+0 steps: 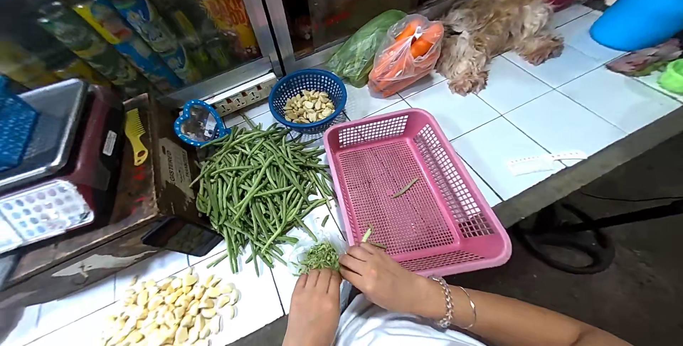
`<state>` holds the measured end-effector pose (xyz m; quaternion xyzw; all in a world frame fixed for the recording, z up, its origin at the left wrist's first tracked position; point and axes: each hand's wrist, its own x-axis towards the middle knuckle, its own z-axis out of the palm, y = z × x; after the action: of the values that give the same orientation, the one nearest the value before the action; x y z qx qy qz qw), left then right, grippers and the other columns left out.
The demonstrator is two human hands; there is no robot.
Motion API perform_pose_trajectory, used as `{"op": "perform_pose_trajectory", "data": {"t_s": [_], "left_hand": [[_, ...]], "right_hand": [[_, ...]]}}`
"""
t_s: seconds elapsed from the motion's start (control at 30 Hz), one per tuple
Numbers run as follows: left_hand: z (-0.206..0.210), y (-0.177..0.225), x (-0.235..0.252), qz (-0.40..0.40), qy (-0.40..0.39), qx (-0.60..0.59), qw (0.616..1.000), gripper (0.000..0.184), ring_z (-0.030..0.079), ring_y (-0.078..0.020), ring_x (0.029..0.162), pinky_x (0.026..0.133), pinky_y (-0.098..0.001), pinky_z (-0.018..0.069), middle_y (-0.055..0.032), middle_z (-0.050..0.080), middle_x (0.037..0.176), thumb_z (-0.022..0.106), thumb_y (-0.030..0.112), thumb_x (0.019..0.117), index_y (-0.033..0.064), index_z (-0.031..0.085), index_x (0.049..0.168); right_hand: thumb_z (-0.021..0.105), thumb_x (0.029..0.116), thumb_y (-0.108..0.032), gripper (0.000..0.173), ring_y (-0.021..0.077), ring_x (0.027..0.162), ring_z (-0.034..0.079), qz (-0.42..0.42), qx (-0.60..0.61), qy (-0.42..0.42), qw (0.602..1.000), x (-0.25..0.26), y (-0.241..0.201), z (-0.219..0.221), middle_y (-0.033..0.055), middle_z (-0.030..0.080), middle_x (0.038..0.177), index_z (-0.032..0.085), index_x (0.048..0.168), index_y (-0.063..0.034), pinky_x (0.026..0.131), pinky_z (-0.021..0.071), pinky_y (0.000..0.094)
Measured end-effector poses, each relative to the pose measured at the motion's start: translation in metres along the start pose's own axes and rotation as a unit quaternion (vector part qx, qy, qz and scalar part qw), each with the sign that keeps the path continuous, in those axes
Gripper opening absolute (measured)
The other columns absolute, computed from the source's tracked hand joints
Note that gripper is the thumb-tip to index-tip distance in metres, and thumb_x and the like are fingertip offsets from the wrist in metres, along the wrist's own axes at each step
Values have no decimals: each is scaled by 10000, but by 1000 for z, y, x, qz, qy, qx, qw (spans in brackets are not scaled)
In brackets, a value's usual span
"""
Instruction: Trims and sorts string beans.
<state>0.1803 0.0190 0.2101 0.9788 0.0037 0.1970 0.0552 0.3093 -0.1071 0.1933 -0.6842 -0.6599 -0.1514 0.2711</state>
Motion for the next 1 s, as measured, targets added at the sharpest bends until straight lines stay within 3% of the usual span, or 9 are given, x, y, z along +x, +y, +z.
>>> {"op": "perform_pose_trajectory", "data": {"t_s": [0.1, 0.17, 0.27, 0.37, 0.5, 0.6, 0.7, 0.83, 1.0], "left_hand": [[2, 0, -2, 0, 9, -18, 1000, 121, 710, -258, 697, 631, -358, 566, -112, 696, 749, 619, 53, 826, 0, 725, 803], [7, -2, -4, -18, 70, -66, 995, 176, 712, -235, 714, 685, -311, 577, -109, 706, 751, 576, 73, 868, 2, 723, 804], [14, -2, -6, -67, 186, -180, 964, 165, 661, -155, 738, 760, -184, 535, -99, 677, 749, 572, 86, 910, 9, 690, 825], [17, 6, -4, -121, 257, -276, 918, 127, 617, -66, 754, 755, -116, 500, -85, 637, 777, 576, 78, 936, -7, 638, 865], [19, 14, -5, -157, 292, -287, 899, 127, 598, -19, 751, 749, -94, 491, -66, 616, 786, 573, 92, 948, -5, 616, 877], [19, 10, -8, -152, 250, -187, 938, 156, 639, -113, 734, 750, -155, 524, -95, 657, 757, 563, 92, 910, 0, 661, 830], [21, 4, -11, -114, 136, -97, 979, 178, 699, -249, 723, 703, -303, 573, -140, 687, 748, 556, 56, 850, -34, 702, 800], [32, 2, -15, -79, 22, -87, 993, 143, 723, -325, 782, 726, -383, 594, -189, 687, 787, 608, 33, 815, -81, 690, 792], [33, 1, -15, -73, -23, -76, 994, 169, 726, -342, 819, 754, -390, 596, -206, 699, 839, 618, 29, 825, -105, 714, 860]], "right_hand": [[631, 805, 52, 96, 276, 784, 710, 19, 70, -15, 997, 1, -1, 1, 134, 715, 861, 711, 804, -1, 697, 584, 349], [628, 808, 38, 99, 273, 793, 712, 49, 109, 14, 993, 2, 0, 2, 139, 713, 852, 715, 817, -8, 722, 589, 315], [595, 904, -66, 128, 185, 806, 660, 100, 181, 61, 976, 6, -3, 1, 119, 675, 846, 709, 859, -28, 778, 533, 192], [572, 970, -114, 194, 50, 759, 580, 148, 295, 92, 939, 12, -11, 1, 130, 629, 871, 680, 893, 27, 727, 459, 73], [576, 984, -115, 198, 24, 798, 587, 151, 326, 109, 927, 18, -15, 4, 136, 623, 903, 656, 893, 42, 768, 465, 60], [541, 918, -65, 161, 193, 763, 660, 51, 132, 72, 987, 22, -5, 3, 112, 680, 835, 680, 842, -40, 684, 533, 234], [597, 797, 48, 107, 280, 724, 696, -65, 11, -47, 997, 24, 3, 2, 146, 696, 812, 701, 798, 24, 613, 549, 358], [656, 800, 86, 51, 300, 763, 701, -138, -36, -186, 972, 22, 7, 3, 180, 687, 824, 701, 787, 66, 651, 552, 372], [623, 836, 80, 126, 272, 755, 692, -174, -43, -185, 966, 21, 11, 7, 158, 690, 801, 707, 753, 37, 675, 539, 353]]}}
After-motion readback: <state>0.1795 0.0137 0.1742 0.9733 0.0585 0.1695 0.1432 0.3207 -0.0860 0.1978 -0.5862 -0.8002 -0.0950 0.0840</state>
